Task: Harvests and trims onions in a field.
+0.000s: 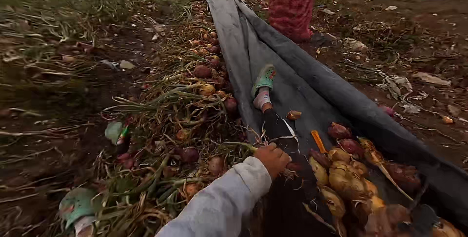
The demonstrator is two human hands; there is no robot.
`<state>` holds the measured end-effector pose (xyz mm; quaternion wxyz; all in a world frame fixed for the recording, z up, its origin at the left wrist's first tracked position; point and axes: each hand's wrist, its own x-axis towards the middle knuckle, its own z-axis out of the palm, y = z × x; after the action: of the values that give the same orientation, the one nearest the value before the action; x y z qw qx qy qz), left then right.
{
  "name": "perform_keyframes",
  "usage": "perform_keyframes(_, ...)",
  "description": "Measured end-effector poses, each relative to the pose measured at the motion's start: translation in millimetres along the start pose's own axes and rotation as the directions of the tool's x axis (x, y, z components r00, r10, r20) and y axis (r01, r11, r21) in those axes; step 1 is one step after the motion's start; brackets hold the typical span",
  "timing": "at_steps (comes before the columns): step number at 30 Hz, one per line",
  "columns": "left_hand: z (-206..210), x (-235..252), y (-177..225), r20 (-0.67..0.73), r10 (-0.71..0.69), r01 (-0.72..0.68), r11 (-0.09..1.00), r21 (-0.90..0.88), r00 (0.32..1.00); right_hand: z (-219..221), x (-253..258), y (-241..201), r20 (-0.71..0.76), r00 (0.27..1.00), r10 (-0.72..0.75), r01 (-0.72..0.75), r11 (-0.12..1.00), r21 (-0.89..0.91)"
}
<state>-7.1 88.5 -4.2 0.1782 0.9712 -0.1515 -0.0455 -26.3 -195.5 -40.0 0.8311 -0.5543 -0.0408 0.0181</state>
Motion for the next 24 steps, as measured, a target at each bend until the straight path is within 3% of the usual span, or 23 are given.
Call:
perform_keyframes(1,7,-27,-22,0.052,-0.015,0.013,0.999,0.037,0.999,-8,7,1,-0.022,1.000,0.003,-0.003,1.000,0.002)
perform_keyframes(3,12,-90,-65,0.303,-0.140,0.102,0.985,0.139,0.942,-29,23,11,0.045,0.999,-0.005,0.005,1.000,-0.002)
perform_keyframes(5,-4,-154,-99,0.547,-0.386,0.303,0.923,0.239,0.743,-39,30,17,0.232,0.970,0.073,-0.092,0.993,0.072)
perform_keyframes(6,-17,-185,-116,0.588,-0.512,0.423,0.857,0.294,0.627,-31,30,18,0.273,0.954,0.121,-0.158,0.981,0.117)
perform_keyframes(8,-40,-249,-149,0.493,-0.778,0.682,0.603,0.414,0.388,0,25,16,0.267,0.942,0.203,-0.257,0.948,0.188)
perform_keyframes(10,-49,-299,-172,0.209,-0.973,0.890,0.176,0.420,0.094,17,24,21,0.353,0.903,0.243,-0.341,0.907,0.248)
perform_keyframes(11,-42,-312,-184,0.054,-0.998,0.937,-0.003,0.348,-0.023,20,25,27,0.405,0.882,0.241,-0.365,0.893,0.262)
perform_keyframes(12,-34,-309,-188,-0.031,-0.998,0.954,-0.066,0.291,-0.059,20,28,35,0.454,0.860,0.234,-0.381,0.885,0.266)
perform_keyframes(13,-26,-291,-181,-0.017,-1.000,0.953,-0.010,0.303,-0.005,18,30,43,0.510,0.828,0.232,-0.409,0.873,0.267)
perform_keyframes(15,-6,-234,-151,0.209,-0.936,0.864,0.343,0.368,0.282,23,32,48,0.569,0.787,0.239,-0.418,0.885,0.206)
perform_keyframes(17,32,-180,-123,0.406,-0.705,0.687,0.692,0.220,0.581,33,32,47,0.576,0.770,0.276,-0.430,0.890,0.149)
perform_keyframes(18,54,-159,-112,0.450,-0.620,0.650,0.752,0.108,0.643,43,29,41,0.567,0.767,0.300,-0.439,0.890,0.123)
perform_keyframes(19,73,-143,-102,0.458,-0.603,0.675,0.737,0.009,0.653,50,27,36,0.566,0.760,0.319,-0.445,0.890,0.095)
perform_keyframes(22,92,-125,-86,0.389,-0.736,0.814,0.577,-0.066,0.554,60,21,28,0.499,0.769,0.400,-0.466,0.885,0.009)
perform_keyframes(24,87,-122,-91,0.417,-0.759,0.836,0.548,-0.007,0.501,71,15,20,0.309,0.786,0.536,-0.517,0.843,-0.149)
